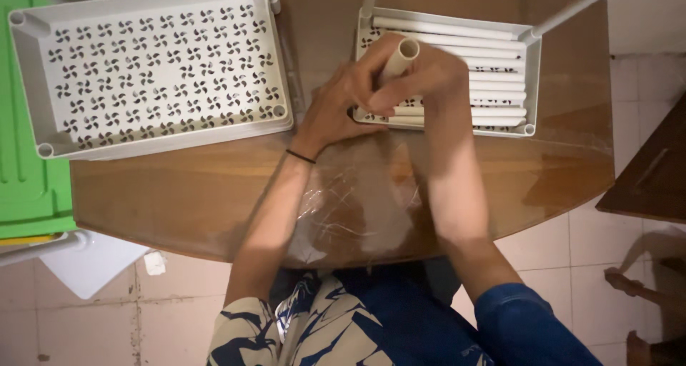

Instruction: The person assembles a white plastic tray by inserting cylindrical rods into designated slots. They handle the tray and rods with both hands, aligning and pressing each rod into place. The tray is then positioned on a wooden table next to another similar tray.

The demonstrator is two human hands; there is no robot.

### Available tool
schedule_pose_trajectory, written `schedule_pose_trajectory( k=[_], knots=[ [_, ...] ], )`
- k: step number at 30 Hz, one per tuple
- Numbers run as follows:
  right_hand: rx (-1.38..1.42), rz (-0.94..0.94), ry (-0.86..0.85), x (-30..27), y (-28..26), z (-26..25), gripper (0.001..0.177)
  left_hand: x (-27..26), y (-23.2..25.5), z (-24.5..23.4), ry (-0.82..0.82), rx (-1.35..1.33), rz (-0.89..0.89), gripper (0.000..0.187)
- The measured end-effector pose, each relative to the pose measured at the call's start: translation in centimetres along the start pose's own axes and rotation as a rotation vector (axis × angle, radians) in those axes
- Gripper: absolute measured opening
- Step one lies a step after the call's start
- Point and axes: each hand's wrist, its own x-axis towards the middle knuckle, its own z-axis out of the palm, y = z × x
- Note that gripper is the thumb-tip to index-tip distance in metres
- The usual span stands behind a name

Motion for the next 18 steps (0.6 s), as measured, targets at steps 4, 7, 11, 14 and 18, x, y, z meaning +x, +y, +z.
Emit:
schedule_pose_trajectory(
  k=[4, 7, 11, 14, 18],
  knots=[
    [0.249, -0.156, -0.338, 3.0, 1.3, -2.8, 0.036, -0.2, -0.1, -0.8, 0.008, 0.101, 0.133, 0.055],
    [0.315, -0.137, -0.331, 3.4, 3.3, -3.2, 0.037, -0.6, -0.6, -1.0, -0.038, 0.090, 0.052, 0.060],
    [0.201, -0.164, 0.003, 1.7, 4.7, -2.3, 0.036, -0.5, -1.9, -0.3, 0.022, 0.152, 0.094, 0.056],
    [0.134, -0.056, 0.415, 0.3, 5.5, -0.3, 0.028, -0.4, -2.8, 0.6, 0.060, 0.276, 0.108, 0.061],
    [0.141, -0.131, 0.696, -0.1, 6.2, 2.1, 0.034, -0.6, -2.6, 1.7, 0.123, 0.267, 0.128, 0.060]
  ],
)
